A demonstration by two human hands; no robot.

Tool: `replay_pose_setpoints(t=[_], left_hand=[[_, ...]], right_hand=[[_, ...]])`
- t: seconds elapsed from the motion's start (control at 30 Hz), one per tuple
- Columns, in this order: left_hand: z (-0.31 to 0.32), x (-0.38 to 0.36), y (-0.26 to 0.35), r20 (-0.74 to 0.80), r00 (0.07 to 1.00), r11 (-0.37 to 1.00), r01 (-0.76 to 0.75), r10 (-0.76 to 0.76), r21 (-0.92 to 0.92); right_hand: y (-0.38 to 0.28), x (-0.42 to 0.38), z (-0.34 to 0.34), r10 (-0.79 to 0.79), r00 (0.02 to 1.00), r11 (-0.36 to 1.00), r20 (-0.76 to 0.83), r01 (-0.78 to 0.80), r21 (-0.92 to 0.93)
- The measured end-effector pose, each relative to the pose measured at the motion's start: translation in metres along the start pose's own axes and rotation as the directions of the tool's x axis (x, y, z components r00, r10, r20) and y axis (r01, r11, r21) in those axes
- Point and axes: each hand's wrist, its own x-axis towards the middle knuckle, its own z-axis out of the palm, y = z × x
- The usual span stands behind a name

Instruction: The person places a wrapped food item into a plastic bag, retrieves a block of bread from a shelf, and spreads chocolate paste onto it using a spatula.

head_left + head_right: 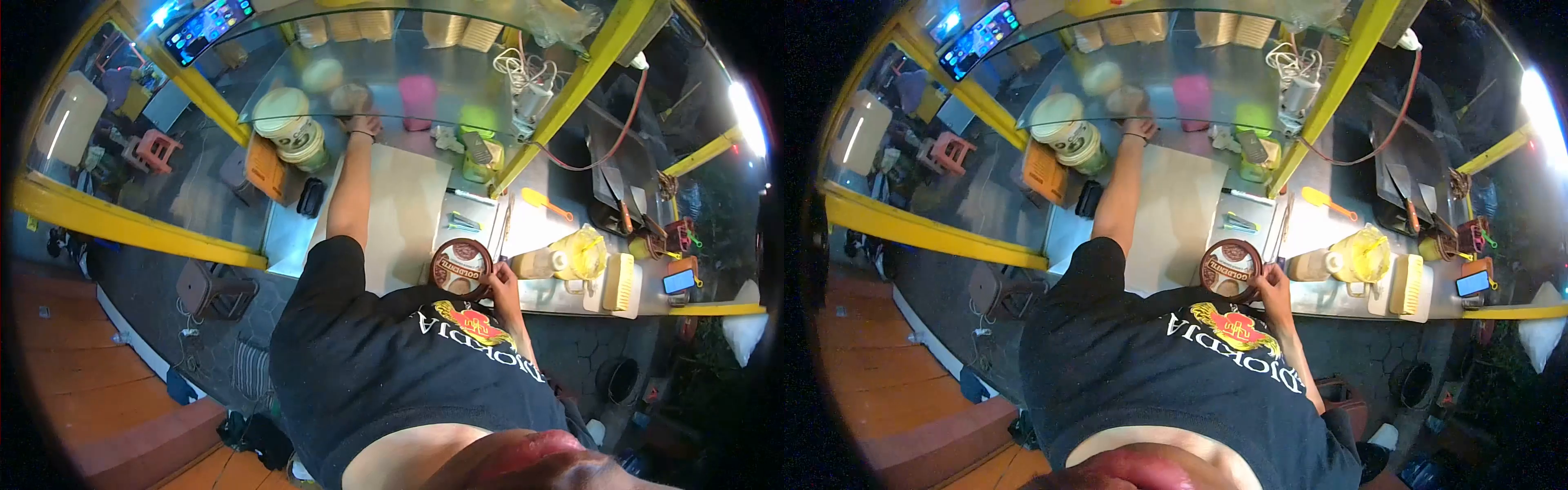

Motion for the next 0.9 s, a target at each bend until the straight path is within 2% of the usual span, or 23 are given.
replay_pose_setpoints(t=[0.07,0.1,0.17,0.3,0.37,0.43,0.5,0.53,0.57,0.63,0.7,0.73,0.77,0.8,0.87,0.9], left_hand=[[0.007,-0.04,0.025,-0.046,0.999,0.982,-0.024,0.016,-0.189],[-0.001,-0.033,0.031,-0.051,0.999,0.981,-0.022,0.012,-0.191],[-0.018,-0.01,0.039,-0.071,0.992,0.939,-0.122,0.105,-0.322],[-0.032,-0.036,0.052,-0.081,0.994,0.971,-0.094,0.078,-0.218],[-0.037,-0.032,0.037,0.108,0.983,0.945,-0.111,0.151,-0.308],[-0.029,-0.065,0.009,0.144,0.972,0.962,-0.149,0.184,-0.229],[-0.026,-0.125,-0.016,0.334,0.937,0.995,-0.091,0.103,-0.051],[-0.034,-0.157,-0.022,0.54,0.841,0.999,-0.011,-0.009,0.035],[-0.041,-0.189,-0.027,0.706,0.695,0.989,0.053,-0.135,0.137],[-0.023,-0.273,-0.03,0.7,0.652,0.904,-0.052,-0.291,0.424],[-0.003,-0.335,-0.04,0.744,0.541,0.849,-0.099,-0.391,0.518],[0.002,-0.356,-0.045,0.787,0.455,0.763,-0.296,-0.417,0.575],[0.007,-0.375,-0.049,0.813,0.365,0.652,-0.487,-0.453,0.581],[0.015,-0.394,-0.05,0.81,0.329,0.643,-0.493,-0.485,0.586],[0.035,-0.428,-0.049,0.798,0.346,0.518,-0.62,-0.494,0.589],[0.046,-0.44,-0.05,0.796,0.313,0.517,-0.627,-0.519,0.583]], right_hand=[[-0.014,-0.008,0.006,0.022,1.0,1.0,-0.02,-0.022,-0.007],[-0.01,-0.007,0.003,0.012,1.0,1.0,-0.021,-0.012,-0.001],[-0.003,-0.005,-0.004,-0.009,1.0,1.0,-0.009,0.009,0.004],[0.003,-0.005,-0.009,0.012,1.0,1.0,-0.011,-0.012,0.019],[0.008,-0.002,-0.013,0.013,1.0,1.0,-0.004,-0.013,0.023],[0.005,-0.004,-0.012,-0.004,1.0,0.999,-0.014,0.005,0.034],[-0.004,-0.009,-0.012,-0.007,0.999,0.999,-0.033,0.008,0.041],[-0.014,-0.014,-0.01,-0.021,0.999,0.995,-0.045,0.025,0.098],[-0.018,-0.017,-0.013,-0.027,0.999,0.994,-0.032,0.031,0.101],[-0.027,-0.022,-0.02,-0.044,0.999,0.99,-0.003,0.044,0.133],[-0.047,-0.034,-0.024,-0.064,0.998,0.984,0.003,0.062,0.168],[-0.054,-0.039,-0.028,-0.079,0.996,0.981,0.03,0.072,0.181],[-0.064,-0.045,-0.031,-0.088,0.995,0.977,0.044,0.077,0.201],[-0.073,-0.054,-0.035,-0.095,0.994,0.972,0.055,0.081,0.222],[-0.084,-0.064,-0.056,-0.116,0.991,0.974,0.072,0.099,0.205],[-0.082,-0.069,-0.069,-0.115,0.991,0.977,0.074,0.1,0.186]])
